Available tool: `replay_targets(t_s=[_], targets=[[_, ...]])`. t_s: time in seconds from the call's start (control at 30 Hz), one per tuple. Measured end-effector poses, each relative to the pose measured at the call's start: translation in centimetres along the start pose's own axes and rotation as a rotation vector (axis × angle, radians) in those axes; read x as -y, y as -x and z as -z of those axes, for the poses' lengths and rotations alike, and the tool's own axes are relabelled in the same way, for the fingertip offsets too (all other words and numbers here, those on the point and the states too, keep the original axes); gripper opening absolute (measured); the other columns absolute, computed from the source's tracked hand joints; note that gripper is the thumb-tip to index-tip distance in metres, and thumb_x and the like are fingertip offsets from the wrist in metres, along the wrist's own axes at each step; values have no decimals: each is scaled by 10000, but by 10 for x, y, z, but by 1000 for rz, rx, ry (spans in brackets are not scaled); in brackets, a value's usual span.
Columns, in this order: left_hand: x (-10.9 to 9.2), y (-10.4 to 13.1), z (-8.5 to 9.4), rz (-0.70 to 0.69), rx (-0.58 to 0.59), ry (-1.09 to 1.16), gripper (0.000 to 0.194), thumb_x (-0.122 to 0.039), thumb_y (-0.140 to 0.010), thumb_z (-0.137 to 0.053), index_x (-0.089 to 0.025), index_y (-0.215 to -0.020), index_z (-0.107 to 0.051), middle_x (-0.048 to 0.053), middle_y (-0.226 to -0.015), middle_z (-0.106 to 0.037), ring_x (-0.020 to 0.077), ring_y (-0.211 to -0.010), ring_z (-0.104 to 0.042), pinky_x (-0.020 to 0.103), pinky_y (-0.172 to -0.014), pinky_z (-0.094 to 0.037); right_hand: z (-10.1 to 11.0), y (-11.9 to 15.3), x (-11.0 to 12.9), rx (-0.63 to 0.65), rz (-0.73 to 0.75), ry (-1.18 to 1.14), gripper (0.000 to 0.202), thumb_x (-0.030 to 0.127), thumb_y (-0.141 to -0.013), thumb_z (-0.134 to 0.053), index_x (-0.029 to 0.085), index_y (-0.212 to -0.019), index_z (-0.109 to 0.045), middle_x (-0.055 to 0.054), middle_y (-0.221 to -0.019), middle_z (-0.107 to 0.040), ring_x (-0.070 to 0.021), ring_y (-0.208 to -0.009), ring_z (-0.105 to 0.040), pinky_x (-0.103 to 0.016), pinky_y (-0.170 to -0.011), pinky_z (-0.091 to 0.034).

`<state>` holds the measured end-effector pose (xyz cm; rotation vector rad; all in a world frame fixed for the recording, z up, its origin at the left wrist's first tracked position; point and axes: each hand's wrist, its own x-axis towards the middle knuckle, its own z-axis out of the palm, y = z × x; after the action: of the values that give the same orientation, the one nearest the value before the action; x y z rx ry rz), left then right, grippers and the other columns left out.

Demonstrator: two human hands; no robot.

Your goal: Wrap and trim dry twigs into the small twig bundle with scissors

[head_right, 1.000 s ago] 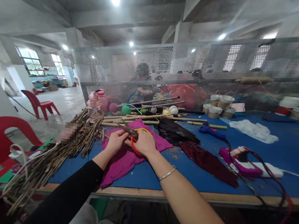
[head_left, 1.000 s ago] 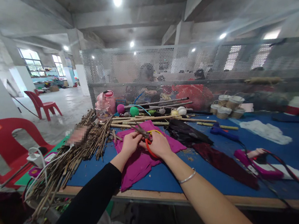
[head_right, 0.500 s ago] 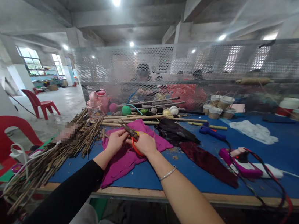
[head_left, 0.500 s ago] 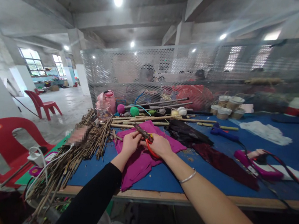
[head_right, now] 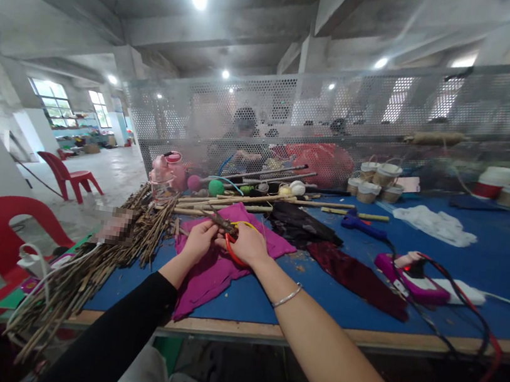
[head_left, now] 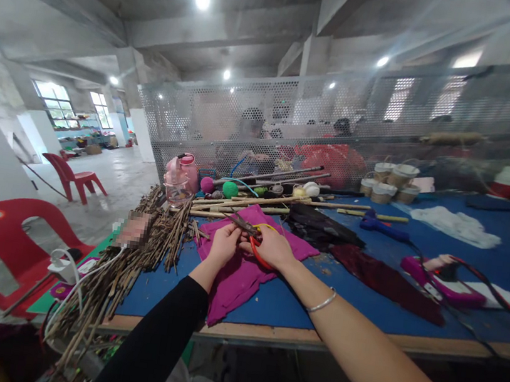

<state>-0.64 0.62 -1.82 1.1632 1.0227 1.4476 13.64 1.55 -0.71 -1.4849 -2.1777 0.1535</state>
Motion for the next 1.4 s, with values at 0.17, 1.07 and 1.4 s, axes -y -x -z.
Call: replay_targets(t_s=[0.17,1.07,1.4], targets=[[-2,1,-1,14,34,19,221,-327,-673,-584,-114,-733,-565,-9,-542,-553,65,-407,-459,179,-418,-355,2,1,1,34,-20,-17,592,674,-664,-489,219,-1042,-520,-67,-1004,-614,-224,-901,-585,-276,-704,-402],[0,2,1,-16,81,21,233,-353,-693,-580,-146,-646,-482,-54,-495,-442,42,-375,-402,168,-399,-324,3,1,2,31,-48,13,620,693,-639,-491,222,-1038,-542,-74,-951,-637,-231,-893,-586,-286,-700,-392],[-4,2,-1,5,-12,-3,215,-315,-665,-604,-110,-728,-592,-3,-566,-570,59,-403,-452,175,-400,-339,5,2,6,39,-63,50,586,665,-656,-510,239,-1057,-543,-72,-979,-639,-243,-925,-589,-296,-728,-409]])
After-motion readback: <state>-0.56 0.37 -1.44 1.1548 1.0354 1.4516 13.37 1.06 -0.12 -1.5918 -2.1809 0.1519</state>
